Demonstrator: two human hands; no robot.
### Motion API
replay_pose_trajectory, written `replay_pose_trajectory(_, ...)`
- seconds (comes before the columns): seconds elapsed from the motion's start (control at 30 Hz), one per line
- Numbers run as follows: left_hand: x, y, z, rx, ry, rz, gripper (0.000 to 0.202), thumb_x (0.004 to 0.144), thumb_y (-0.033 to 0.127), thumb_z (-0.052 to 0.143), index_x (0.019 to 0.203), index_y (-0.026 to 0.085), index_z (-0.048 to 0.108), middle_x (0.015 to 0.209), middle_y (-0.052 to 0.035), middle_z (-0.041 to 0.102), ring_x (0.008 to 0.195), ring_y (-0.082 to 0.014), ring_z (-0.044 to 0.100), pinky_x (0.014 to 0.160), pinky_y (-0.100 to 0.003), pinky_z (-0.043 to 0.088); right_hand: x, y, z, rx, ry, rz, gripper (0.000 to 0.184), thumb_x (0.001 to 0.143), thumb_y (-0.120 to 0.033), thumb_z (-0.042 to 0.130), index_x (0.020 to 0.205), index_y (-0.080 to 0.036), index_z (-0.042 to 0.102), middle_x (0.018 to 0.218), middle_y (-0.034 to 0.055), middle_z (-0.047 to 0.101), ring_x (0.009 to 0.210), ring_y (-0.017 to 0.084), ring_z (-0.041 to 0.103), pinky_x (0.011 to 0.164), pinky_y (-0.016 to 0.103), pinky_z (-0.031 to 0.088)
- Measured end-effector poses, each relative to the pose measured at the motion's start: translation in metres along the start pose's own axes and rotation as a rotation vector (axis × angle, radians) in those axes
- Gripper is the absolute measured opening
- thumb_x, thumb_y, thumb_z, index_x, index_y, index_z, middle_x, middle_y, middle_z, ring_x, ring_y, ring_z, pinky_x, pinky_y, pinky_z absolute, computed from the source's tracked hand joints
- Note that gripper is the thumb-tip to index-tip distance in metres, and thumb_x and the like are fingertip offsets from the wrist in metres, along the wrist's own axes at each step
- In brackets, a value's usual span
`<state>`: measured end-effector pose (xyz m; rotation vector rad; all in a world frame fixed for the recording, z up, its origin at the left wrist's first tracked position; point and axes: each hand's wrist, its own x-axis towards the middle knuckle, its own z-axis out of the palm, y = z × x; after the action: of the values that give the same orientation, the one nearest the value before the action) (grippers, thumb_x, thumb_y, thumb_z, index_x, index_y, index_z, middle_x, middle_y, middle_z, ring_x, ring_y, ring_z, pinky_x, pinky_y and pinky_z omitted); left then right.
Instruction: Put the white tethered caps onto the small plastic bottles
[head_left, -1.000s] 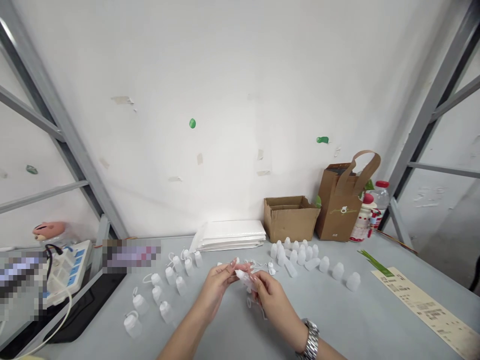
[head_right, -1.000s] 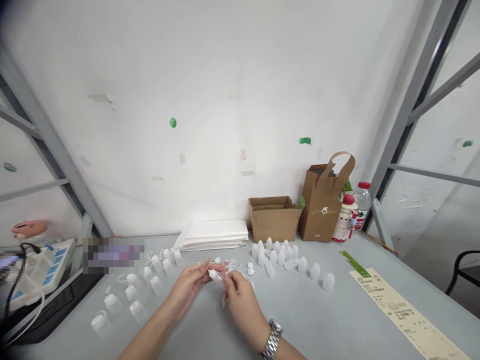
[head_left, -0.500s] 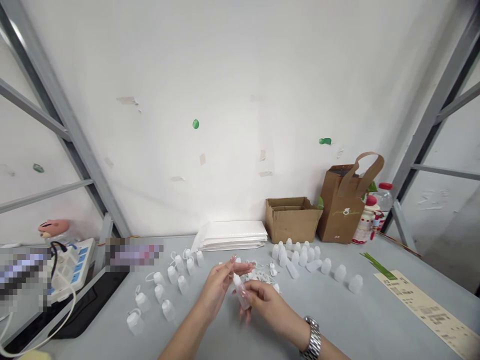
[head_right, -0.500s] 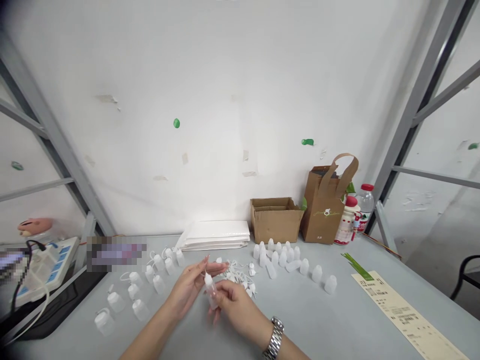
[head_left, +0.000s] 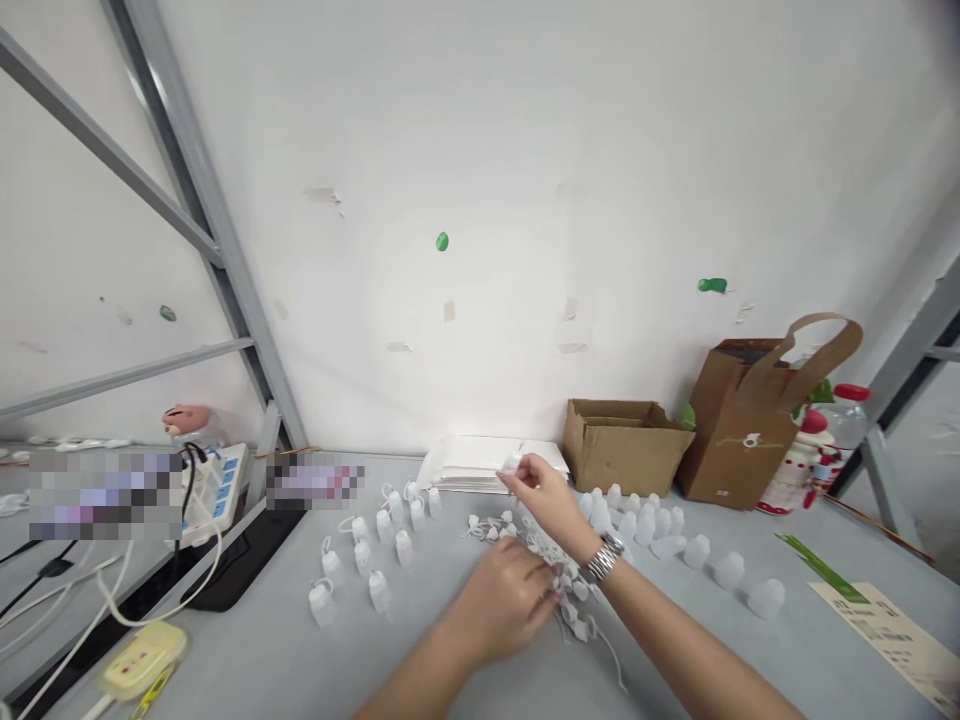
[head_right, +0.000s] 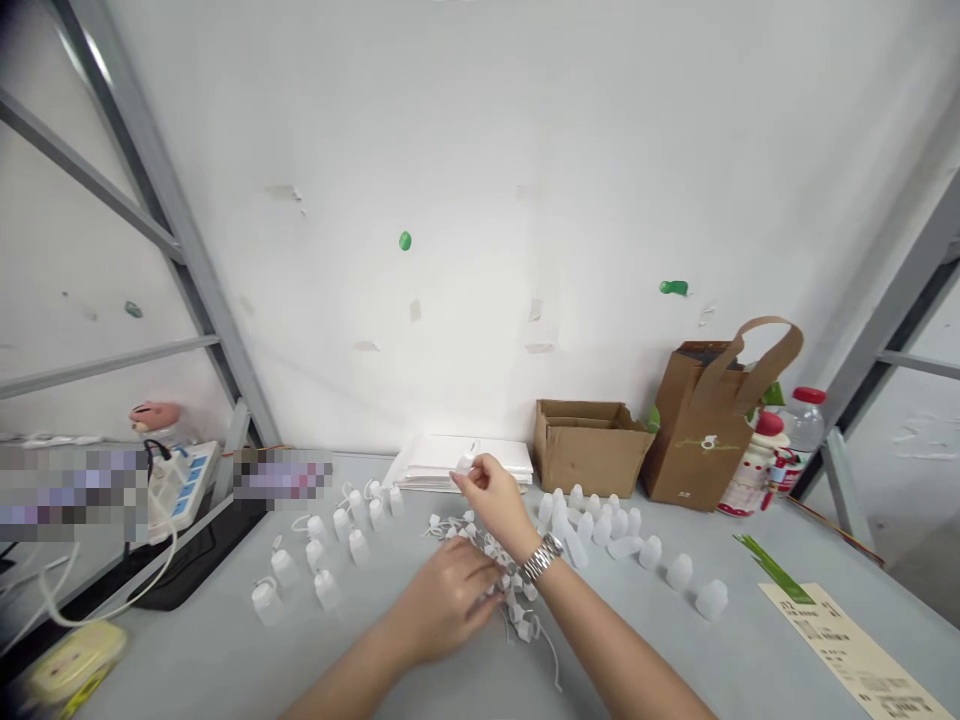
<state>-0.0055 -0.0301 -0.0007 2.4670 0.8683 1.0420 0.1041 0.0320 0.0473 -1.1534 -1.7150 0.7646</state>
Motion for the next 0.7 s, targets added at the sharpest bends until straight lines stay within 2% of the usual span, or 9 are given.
replay_pose_trajectory(0.07, -0.001, 0.011, 0.002, 0.176, -0.028, 0.223, 0.025, 0.08, 0.02, 0.044, 0.093, 0.013, 0.065, 0.073, -0.0134, 0.069, 0.068, -0.0227, 0.058, 0.067, -0.037, 0.038, 0.012, 0.003, 0.018, -0.062, -0.116, -0.024, 0.017, 0.075, -0.029, 0.057, 0.065, -0.02, 0.048, 0.057, -0.0034, 0.054, 0.055, 0.013, 0.052, 0.054, 0.024, 0.038)
replay_pose_trajectory(0.13, -0.003, 0.016, 0.005, 0.242, 0.019, 0.344, 0.024, 0.078, 0.02, 0.044, 0.087, 0.012, 0.065, 0.063, -0.0122, 0.067, 0.059, -0.0207, 0.056, 0.058, -0.035, 0.036, 0.017, 0.009, 0.039, -0.132, -0.234, -0.068, 0.018, 0.068, -0.024, 0.064, 0.058, -0.019, 0.05, 0.055, -0.0034, 0.057, 0.054, 0.014, 0.053, 0.053, 0.024, 0.037)
replay_pose_trajectory(0.23, -0.005, 0.015, 0.009, 0.253, 0.103, 0.404, 0.022, 0.075, 0.02, 0.044, 0.07, 0.017, 0.064, 0.049, -0.0083, 0.061, 0.048, -0.0172, 0.05, 0.049, -0.033, 0.032, 0.014, 0.017, 0.069, -0.226, -0.356, -0.138, 0.016, 0.063, -0.023, 0.07, 0.056, -0.019, 0.055, 0.056, -0.0031, 0.062, 0.055, 0.014, 0.055, 0.059, 0.025, 0.037)
replay_pose_trajectory(0.4, -0.006, 0.015, 0.008, 0.306, 0.13, 0.416, 0.025, 0.074, 0.02, 0.044, 0.054, 0.022, 0.06, 0.038, -0.0053, 0.054, 0.04, -0.0149, 0.043, 0.043, -0.032, 0.028, 0.01, 0.02, 0.096, -0.368, -0.39, -0.207, 0.011, 0.066, -0.026, 0.069, 0.062, -0.019, 0.062, 0.065, -0.0002, 0.067, 0.064, 0.018, 0.059, 0.072, 0.032, 0.036)
replay_pose_trajectory(0.5, -0.005, 0.017, 0.005, 0.326, 0.108, 0.39, 0.027, 0.074, 0.02, 0.044, 0.053, 0.021, 0.06, 0.038, -0.0054, 0.054, 0.041, -0.0145, 0.042, 0.044, -0.032, 0.029, 0.011, 0.018, 0.097, -0.43, -0.385, -0.238, 0.013, 0.067, -0.031, 0.07, 0.066, -0.019, 0.065, 0.069, 0.0008, 0.068, 0.071, 0.02, 0.06, 0.072, 0.032, 0.035)
replay_pose_trajectory(0.57, -0.005, 0.018, 0.003, 0.321, 0.128, 0.384, 0.027, 0.073, 0.019, 0.044, 0.053, 0.02, 0.062, 0.039, -0.0057, 0.055, 0.041, -0.0141, 0.042, 0.045, -0.032, 0.03, 0.009, 0.016, 0.088, -0.462, -0.368, -0.255, 0.018, 0.067, -0.034, 0.07, 0.077, -0.02, 0.067, 0.073, 0.0013, 0.068, 0.074, 0.021, 0.061, 0.072, 0.032, 0.036)
replay_pose_trajectory(0.63, -0.006, 0.017, 0.003, 0.307, 0.159, 0.39, 0.025, 0.073, 0.018, 0.044, 0.056, 0.018, 0.063, 0.041, -0.0061, 0.056, 0.042, -0.0142, 0.043, 0.045, -0.032, 0.029, 0.003, 0.015, 0.071, -0.494, -0.32, -0.26, 0.027, 0.071, -0.035, 0.067, 0.093, -0.019, 0.065, 0.079, 0.0027, 0.068, 0.075, 0.02, 0.06, 0.072, 0.032, 0.036)
replay_pose_trajectory(0.7, -0.007, 0.016, 0.003, 0.291, 0.159, 0.389, 0.025, 0.074, 0.018, 0.044, 0.06, 0.018, 0.064, 0.042, -0.0068, 0.057, 0.043, -0.015, 0.044, 0.046, -0.033, 0.03, -0.006, 0.017, 0.047, -0.534, -0.241, -0.253, 0.027, 0.08, -0.033, 0.058, 0.102, -0.018, 0.06, 0.081, 0.0035, 0.067, 0.071, 0.018, 0.059, 0.072, 0.032, 0.037)
